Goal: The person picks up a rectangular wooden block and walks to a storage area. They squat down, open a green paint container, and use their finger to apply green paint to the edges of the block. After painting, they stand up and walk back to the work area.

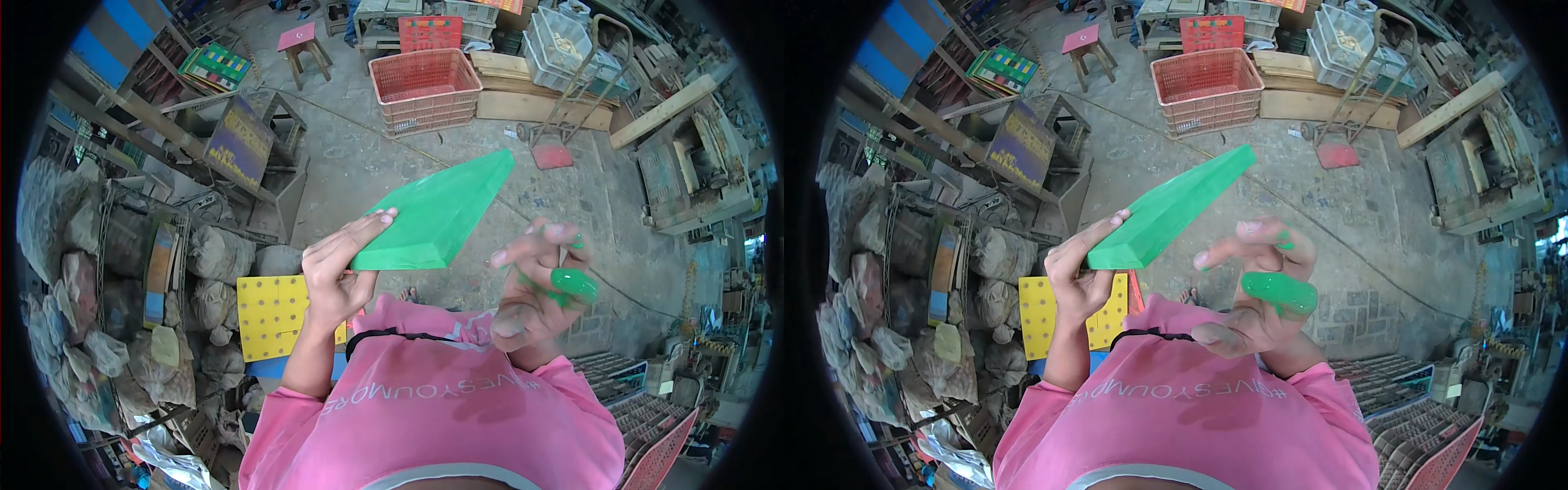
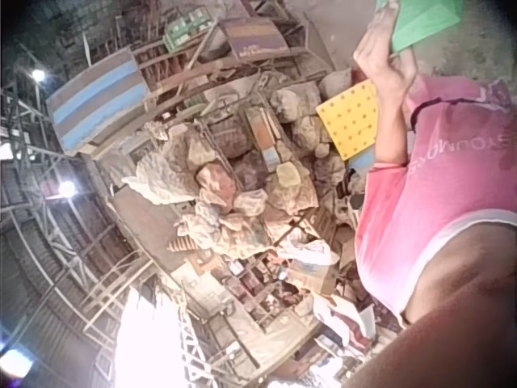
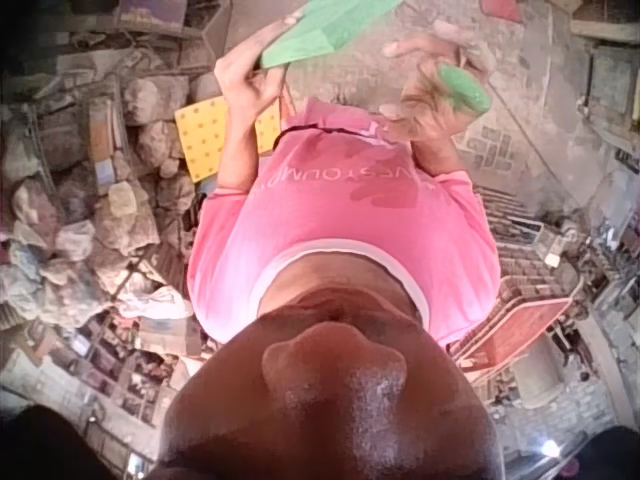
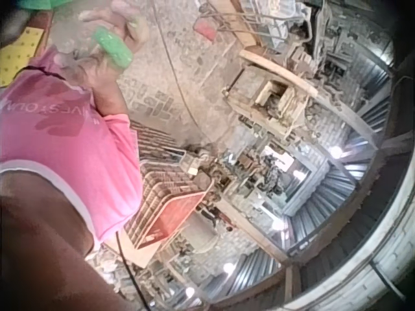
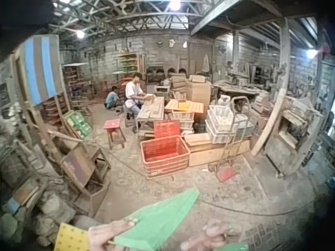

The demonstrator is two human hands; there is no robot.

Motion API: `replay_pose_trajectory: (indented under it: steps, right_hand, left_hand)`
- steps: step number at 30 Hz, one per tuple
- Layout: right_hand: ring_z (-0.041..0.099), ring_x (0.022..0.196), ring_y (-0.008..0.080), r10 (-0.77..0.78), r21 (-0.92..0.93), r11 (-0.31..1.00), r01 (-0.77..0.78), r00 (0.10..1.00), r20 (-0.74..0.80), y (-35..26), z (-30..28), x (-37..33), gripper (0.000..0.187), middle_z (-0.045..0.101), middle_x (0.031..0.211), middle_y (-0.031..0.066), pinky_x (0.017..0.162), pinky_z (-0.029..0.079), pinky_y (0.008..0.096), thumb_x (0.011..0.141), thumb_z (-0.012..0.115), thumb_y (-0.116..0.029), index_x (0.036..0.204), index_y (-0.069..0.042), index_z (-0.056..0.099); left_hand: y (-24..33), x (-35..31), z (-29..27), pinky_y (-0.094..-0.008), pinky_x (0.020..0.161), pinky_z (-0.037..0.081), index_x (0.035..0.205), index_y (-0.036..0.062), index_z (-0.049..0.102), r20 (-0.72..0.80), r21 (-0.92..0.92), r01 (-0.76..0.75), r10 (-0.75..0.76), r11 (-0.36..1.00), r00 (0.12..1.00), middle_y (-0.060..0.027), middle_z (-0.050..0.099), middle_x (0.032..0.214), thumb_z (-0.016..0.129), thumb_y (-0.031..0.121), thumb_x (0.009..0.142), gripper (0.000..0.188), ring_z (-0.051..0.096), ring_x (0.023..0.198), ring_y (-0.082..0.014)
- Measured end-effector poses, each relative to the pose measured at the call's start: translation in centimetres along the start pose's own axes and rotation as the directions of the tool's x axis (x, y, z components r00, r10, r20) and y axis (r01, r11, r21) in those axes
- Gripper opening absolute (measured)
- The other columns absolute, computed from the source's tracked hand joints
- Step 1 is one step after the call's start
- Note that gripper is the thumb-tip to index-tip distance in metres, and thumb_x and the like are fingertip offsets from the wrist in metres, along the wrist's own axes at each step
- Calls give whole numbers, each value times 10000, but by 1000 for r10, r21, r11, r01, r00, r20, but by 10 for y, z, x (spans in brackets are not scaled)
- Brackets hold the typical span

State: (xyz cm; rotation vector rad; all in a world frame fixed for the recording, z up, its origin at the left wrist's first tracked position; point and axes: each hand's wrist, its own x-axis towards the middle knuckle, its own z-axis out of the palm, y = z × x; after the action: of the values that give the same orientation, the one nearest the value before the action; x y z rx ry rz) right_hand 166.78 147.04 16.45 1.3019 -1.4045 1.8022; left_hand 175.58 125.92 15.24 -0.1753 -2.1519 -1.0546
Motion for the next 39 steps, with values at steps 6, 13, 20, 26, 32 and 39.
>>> replay_pose_trajectory:
  steps: [6, 13, 20, 26, 32, 39]
  right_hand:
    - [631, 865, 222, 22, 78, 997, -13, 992, -124, 66, 30, 37, 610, 410, 1399, 201, 789, 516, 463, 828, 798, -460, 1081, 41, 558]
    - [603, 869, 215, 75, 120, 991, -57, 986, -147, 138, 38, 69, 487, 439, 1359, 188, 754, 516, 438, 869, 776, -354, 1065, 35, 558]
    - [597, 819, 224, 179, 236, 962, -140, 972, -154, 259, 9, 92, 445, 527, 1194, 168, 748, 529, 413, 868, 755, -144, 1203, -47, 478]
    - [574, 842, 214, 262, 223, 945, -239, 962, -76, 353, -21, 127, 312, 569, 1156, 160, 796, 499, 419, 917, 616, -48, 1214, -43, 518]
    - [578, 849, 210, 354, 207, 920, -333, 932, -74, 431, -32, 153, 270, 592, 1123, 167, 815, 510, 385, 923, 606, -18, 1178, -27, 518]
    - [606, 853, 200, 446, 207, 882, -423, 892, -74, 510, -8, 173, 257, 642, 1052, 162, 801, 515, 343, 923, 616, -12, 1163, -14, 524]
  left_hand:
    - [-61, 45, -3, -386, 927, 571, 1088, -59, 706, -9, 0, 6, -6, 1000, 1000, -198, 742, 1089, 679, -100, 706, 386, 730, 1033, -343]
    - [-117, 89, 2, -376, 922, 572, 1113, -40, 709, -21, 22, 40, -39, 999, 999, -176, 744, 1103, 667, -89, 707, 411, 728, 1044, -331]
    - [-175, 156, 14, -370, 924, 572, 1129, -20, 713, -48, 97, 35, -30, 995, 998, -155, 745, 1107, 656, -85, 693, 444, 724, 1054, -316]
    - [-214, 233, 25, -370, 919, 572, 1130, -23, 710, -69, 197, 13, 0, 980, 998, -155, 746, 1099, 658, -81, 701, 436, 724, 1051, -321]
    - [-256, 306, 30, -389, 918, 571, 1129, -26, 704, -52, 298, -12, 29, 954, 998, -157, 741, 1108, 674, -75, 701, 432, 721, 1046, -340]
    - [-320, 376, 14, -400, 929, 568, 1121, -14, 708, -4, 389, -51, 57, 920, 998, -147, 741, 1104, 678, -82, 691, 436, 714, 1061, -340]
